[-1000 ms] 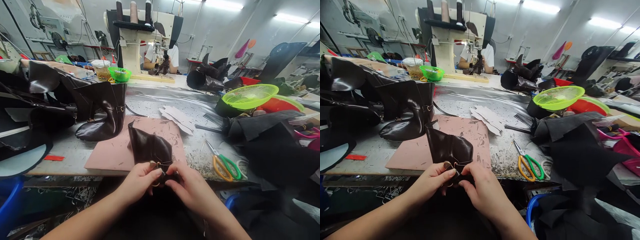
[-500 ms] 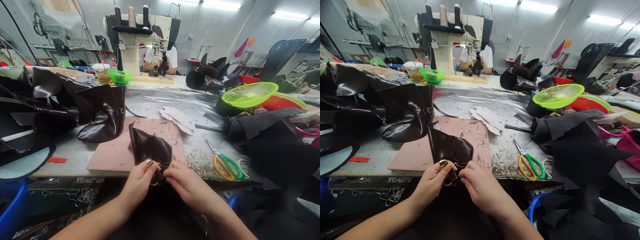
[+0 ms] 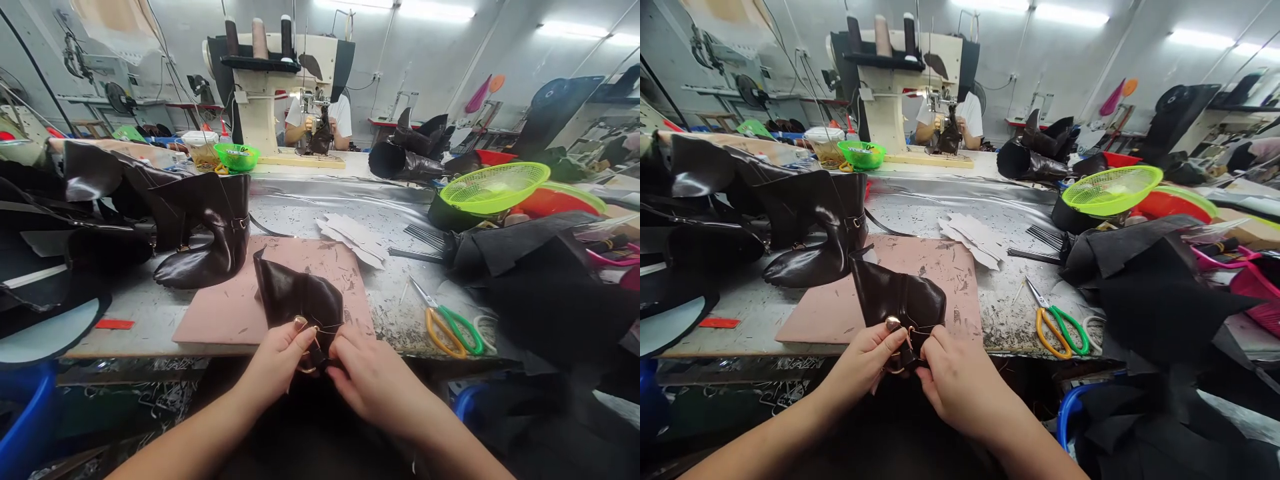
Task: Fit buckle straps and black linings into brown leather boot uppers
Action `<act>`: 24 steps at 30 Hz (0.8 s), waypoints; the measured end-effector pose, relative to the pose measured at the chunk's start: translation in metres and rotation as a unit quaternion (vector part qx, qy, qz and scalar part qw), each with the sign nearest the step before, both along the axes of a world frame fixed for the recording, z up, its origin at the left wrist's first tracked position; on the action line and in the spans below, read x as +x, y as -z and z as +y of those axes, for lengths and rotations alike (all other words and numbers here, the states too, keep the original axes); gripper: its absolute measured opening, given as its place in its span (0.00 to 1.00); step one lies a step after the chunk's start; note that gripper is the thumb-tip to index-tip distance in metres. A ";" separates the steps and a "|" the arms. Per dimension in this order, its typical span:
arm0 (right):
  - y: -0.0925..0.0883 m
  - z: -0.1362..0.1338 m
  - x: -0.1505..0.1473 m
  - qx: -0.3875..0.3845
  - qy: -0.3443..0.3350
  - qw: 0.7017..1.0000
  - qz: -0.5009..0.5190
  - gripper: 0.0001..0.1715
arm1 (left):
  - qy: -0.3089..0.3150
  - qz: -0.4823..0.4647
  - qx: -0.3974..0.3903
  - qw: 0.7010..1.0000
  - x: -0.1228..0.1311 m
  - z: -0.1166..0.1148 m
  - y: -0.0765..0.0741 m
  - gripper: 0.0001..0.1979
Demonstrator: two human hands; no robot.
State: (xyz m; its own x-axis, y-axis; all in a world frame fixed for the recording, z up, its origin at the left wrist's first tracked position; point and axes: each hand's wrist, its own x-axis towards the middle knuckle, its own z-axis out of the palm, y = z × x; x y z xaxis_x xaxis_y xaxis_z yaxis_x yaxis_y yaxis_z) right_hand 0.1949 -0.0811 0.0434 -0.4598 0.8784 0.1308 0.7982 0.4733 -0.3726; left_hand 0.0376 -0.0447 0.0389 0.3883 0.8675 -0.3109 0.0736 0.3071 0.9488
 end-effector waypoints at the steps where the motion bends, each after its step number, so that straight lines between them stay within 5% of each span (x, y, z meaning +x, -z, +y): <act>1: 0.002 0.000 0.000 0.017 0.007 1.000 -0.013 0.04 | 0.002 0.005 -0.005 1.000 -0.001 0.000 0.001 0.20; 5: 0.003 0.003 0.010 -0.028 0.018 0.996 0.080 0.08 | 0.039 0.027 -0.024 0.999 -0.009 0.002 0.001 0.25; 10: 0.002 0.040 0.028 -0.098 0.069 0.940 0.318 0.25 | 0.082 0.011 -0.037 0.996 -0.014 -0.003 -0.006 0.26; 14: 0.012 0.079 0.021 -0.161 0.017 0.927 0.338 0.21 | 0.084 0.132 0.133 0.979 -0.025 -0.007 -0.012 0.17; 19: -0.007 0.095 0.017 -0.145 0.005 0.944 0.296 0.13 | -0.193 0.259 0.401 0.857 -0.058 -0.002 -0.018 0.12; 24: -0.081 0.079 0.017 0.136 -0.034 0.975 0.173 0.12 | -0.329 0.176 0.566 0.735 -0.080 0.006 -0.021 0.13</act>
State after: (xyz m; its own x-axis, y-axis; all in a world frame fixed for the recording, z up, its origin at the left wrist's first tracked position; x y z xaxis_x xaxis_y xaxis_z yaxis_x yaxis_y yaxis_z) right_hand 0.2116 -0.0018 0.1240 -0.4021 0.7584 0.5130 0.6101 0.6397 -0.4675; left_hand -0.0426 -0.0387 0.0603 -0.1621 0.6123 0.7739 0.5643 -0.5858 0.5817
